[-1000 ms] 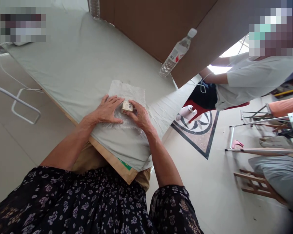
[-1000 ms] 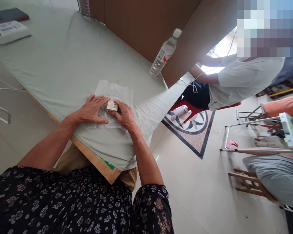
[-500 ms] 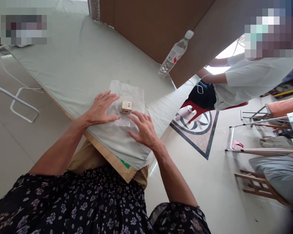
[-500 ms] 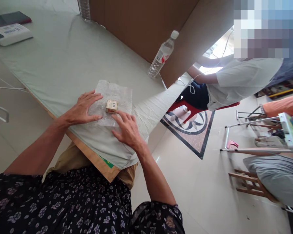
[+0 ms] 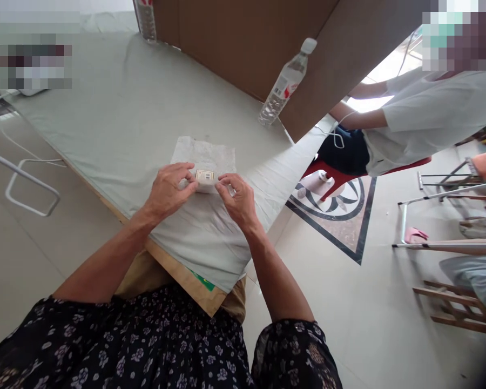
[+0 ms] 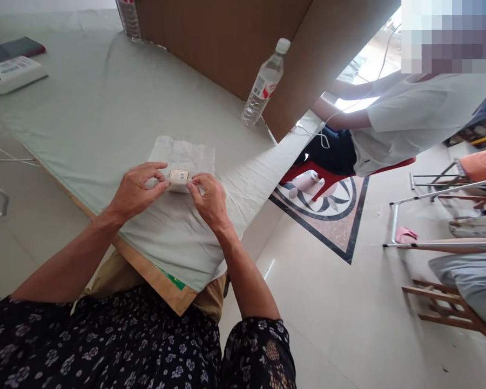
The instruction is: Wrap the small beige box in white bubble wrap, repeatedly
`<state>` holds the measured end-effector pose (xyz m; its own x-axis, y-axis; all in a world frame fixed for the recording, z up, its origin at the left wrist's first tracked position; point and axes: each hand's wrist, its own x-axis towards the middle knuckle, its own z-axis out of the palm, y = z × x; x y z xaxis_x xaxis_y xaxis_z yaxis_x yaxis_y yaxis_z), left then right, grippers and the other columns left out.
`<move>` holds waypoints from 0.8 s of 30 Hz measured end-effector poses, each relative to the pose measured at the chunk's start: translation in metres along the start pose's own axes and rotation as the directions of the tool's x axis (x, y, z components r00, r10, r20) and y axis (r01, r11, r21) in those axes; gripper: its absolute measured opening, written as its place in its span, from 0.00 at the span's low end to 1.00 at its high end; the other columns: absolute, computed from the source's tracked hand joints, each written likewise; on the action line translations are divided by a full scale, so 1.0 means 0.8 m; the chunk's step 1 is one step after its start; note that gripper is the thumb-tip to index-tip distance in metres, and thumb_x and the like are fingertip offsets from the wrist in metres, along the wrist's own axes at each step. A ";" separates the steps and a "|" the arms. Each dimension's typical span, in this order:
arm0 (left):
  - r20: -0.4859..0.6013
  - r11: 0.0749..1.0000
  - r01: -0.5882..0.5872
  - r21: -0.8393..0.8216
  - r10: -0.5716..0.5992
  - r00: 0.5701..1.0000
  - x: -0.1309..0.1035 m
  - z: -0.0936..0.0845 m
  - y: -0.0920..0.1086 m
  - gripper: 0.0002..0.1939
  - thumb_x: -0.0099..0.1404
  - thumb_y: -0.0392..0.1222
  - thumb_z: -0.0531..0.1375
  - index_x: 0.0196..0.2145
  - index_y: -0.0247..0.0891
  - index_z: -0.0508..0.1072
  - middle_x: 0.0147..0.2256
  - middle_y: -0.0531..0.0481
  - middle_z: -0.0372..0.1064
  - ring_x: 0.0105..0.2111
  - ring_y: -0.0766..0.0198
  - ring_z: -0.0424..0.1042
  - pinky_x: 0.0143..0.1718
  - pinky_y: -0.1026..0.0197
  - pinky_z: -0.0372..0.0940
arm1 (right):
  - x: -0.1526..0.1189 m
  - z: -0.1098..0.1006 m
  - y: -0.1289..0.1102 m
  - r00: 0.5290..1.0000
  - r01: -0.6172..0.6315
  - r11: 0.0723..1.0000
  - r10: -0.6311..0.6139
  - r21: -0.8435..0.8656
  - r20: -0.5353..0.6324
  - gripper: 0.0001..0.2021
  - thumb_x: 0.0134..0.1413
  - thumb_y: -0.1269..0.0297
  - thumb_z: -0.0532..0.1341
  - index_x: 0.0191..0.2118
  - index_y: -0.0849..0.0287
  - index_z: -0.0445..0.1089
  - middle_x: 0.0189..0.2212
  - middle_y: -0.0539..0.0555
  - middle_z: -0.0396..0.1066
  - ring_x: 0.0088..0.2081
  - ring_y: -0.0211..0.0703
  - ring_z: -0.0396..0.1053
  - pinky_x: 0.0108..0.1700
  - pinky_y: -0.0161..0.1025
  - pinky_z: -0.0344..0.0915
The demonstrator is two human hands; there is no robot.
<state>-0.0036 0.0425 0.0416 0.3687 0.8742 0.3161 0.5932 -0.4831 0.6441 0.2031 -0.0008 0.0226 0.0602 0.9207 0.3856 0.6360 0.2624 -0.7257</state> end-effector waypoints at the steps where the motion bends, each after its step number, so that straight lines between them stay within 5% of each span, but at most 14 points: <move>1: 0.000 0.998 0.035 -0.050 -0.035 0.999 0.007 0.001 0.000 0.07 0.65 0.44 0.60 0.33 0.40 0.75 0.57 0.41 0.77 0.57 0.49 0.76 0.57 0.47 0.70 | 0.007 0.000 0.002 1.000 -0.031 0.998 0.031 0.051 0.008 0.09 0.65 0.56 0.61 0.35 0.53 0.72 0.45 0.55 0.81 0.46 0.48 0.77 0.52 0.46 0.70; 5: 0.020 0.967 0.148 -0.207 -0.147 0.989 0.023 0.010 -0.002 0.10 0.61 0.49 0.62 0.31 0.40 0.74 0.52 0.43 0.80 0.50 0.52 0.79 0.42 0.57 0.72 | 0.029 0.009 0.011 0.990 -0.130 0.967 0.116 0.219 0.076 0.10 0.60 0.54 0.64 0.33 0.53 0.69 0.46 0.55 0.81 0.47 0.47 0.77 0.53 0.46 0.71; 12: -0.018 0.926 0.174 -0.336 -0.191 0.981 0.026 0.025 -0.004 0.10 0.61 0.48 0.63 0.28 0.40 0.72 0.40 0.47 0.83 0.40 0.58 0.79 0.43 0.57 0.71 | 0.029 0.028 0.018 0.983 -0.185 0.929 0.177 0.322 0.053 0.12 0.59 0.52 0.63 0.31 0.53 0.67 0.40 0.53 0.81 0.39 0.43 0.76 0.46 0.43 0.72; 24: -0.088 0.950 0.148 -0.276 -0.178 0.980 0.024 0.033 -0.003 0.07 0.61 0.45 0.61 0.28 0.41 0.73 0.31 0.51 0.79 0.33 0.62 0.75 0.40 0.59 0.69 | 0.021 0.036 0.014 0.981 -0.164 0.953 0.184 0.253 -0.056 0.12 0.60 0.51 0.62 0.32 0.52 0.67 0.31 0.49 0.77 0.35 0.42 0.74 0.43 0.41 0.71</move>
<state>0.0210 0.0591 0.0278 0.1927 0.9472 0.2562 0.4203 -0.3156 0.8507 0.1892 0.0258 0.0040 0.2194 0.9355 0.2769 0.4015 0.1720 -0.8996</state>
